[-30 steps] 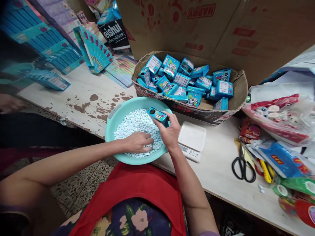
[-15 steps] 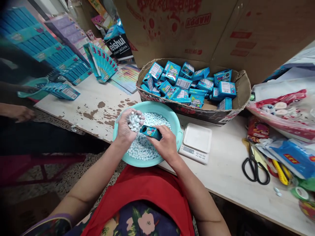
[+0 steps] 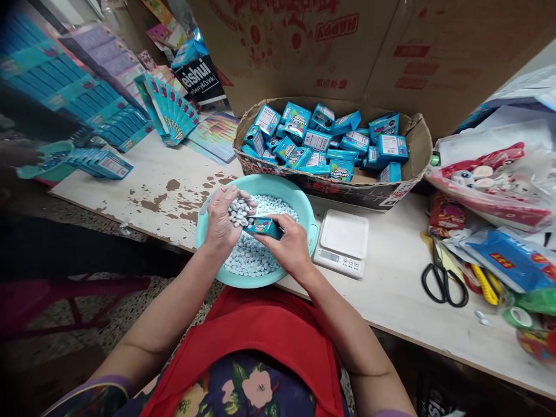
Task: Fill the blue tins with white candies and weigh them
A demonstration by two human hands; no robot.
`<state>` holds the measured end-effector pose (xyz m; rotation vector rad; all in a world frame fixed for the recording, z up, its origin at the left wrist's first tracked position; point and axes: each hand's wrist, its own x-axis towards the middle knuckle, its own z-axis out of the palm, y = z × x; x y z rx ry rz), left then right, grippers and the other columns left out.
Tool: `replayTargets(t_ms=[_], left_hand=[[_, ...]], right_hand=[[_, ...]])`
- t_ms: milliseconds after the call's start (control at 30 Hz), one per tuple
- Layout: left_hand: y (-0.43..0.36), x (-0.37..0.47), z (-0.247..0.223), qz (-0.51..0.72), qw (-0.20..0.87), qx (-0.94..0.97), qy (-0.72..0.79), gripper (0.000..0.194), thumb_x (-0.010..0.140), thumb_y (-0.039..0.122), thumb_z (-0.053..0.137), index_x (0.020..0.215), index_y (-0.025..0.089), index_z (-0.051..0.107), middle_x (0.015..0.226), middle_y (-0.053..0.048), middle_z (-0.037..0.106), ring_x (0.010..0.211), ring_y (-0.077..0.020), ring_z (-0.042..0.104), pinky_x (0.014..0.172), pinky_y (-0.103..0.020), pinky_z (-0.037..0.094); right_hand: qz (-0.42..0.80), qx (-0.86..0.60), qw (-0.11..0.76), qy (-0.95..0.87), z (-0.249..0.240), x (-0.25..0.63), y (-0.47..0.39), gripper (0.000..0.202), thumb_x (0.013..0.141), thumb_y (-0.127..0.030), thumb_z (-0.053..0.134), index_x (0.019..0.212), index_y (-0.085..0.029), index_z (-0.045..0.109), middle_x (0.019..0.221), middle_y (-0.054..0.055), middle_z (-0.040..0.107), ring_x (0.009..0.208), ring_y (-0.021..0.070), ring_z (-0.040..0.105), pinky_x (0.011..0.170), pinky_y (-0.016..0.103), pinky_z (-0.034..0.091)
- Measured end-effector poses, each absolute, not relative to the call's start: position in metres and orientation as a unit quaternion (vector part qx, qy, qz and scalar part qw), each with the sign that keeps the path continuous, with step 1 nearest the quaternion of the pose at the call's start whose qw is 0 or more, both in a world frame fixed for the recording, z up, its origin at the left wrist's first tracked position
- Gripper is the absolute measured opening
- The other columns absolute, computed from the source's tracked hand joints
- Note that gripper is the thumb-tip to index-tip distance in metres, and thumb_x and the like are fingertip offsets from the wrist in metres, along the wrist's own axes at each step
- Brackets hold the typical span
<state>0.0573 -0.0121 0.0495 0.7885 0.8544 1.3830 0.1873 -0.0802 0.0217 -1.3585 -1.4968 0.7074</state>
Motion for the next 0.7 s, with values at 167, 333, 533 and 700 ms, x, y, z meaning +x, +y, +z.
replayTargets(t_ms=[167,333,533,700], left_hand=[[-0.0132,0.0598,0.0534,0.616,0.590,0.365,0.373,0.024,0.074,0.034,0.071,0.072,0.018,0.054,0.066,0.003,0.058,0.058,-0.0113,0.062,0.051,-0.022,0.048],[-0.0145,0.0636,0.0584,0.617,0.579,0.373,0.381,0.023,0.074,0.034,0.069,0.072,0.019,0.051,0.062,0.004,0.055,0.055,-0.0094,0.059,0.047,-0.019,0.043],[-0.0164,0.0656,0.0557,0.617,0.579,0.376,0.378,0.020,0.076,0.032,0.068,0.072,0.019,0.053,0.062,0.003,0.056,0.054,-0.0096,0.057,0.051,-0.021,0.046],[-0.0156,0.0647,0.0555,0.622,0.592,0.354,0.370,0.020,0.074,0.032,0.067,0.069,0.019,0.052,0.064,0.003,0.053,0.057,-0.0104,0.058,0.051,-0.022,0.045]], right_hand=[[0.302,-0.550,0.490,-0.605,0.0233,0.1860,-0.0794,0.032,0.070,-0.034,0.078,0.099,-0.024,0.069,0.095,0.002,0.070,0.089,0.0205,0.064,0.084,0.034,0.049],[0.315,-0.552,0.504,-0.585,0.0236,0.1873,-0.0782,0.032,0.070,-0.037,0.078,0.097,-0.025,0.069,0.095,0.002,0.070,0.087,0.0204,0.064,0.082,0.034,0.050],[0.325,-0.563,0.509,-0.564,0.0185,0.1884,-0.0771,0.032,0.069,-0.035,0.079,0.098,-0.025,0.069,0.095,0.001,0.070,0.089,0.0199,0.064,0.084,0.034,0.049],[0.336,-0.573,0.516,-0.540,0.0149,0.1886,-0.0762,0.033,0.067,-0.033,0.080,0.097,-0.025,0.070,0.097,0.002,0.070,0.091,0.0203,0.064,0.085,0.035,0.049]])
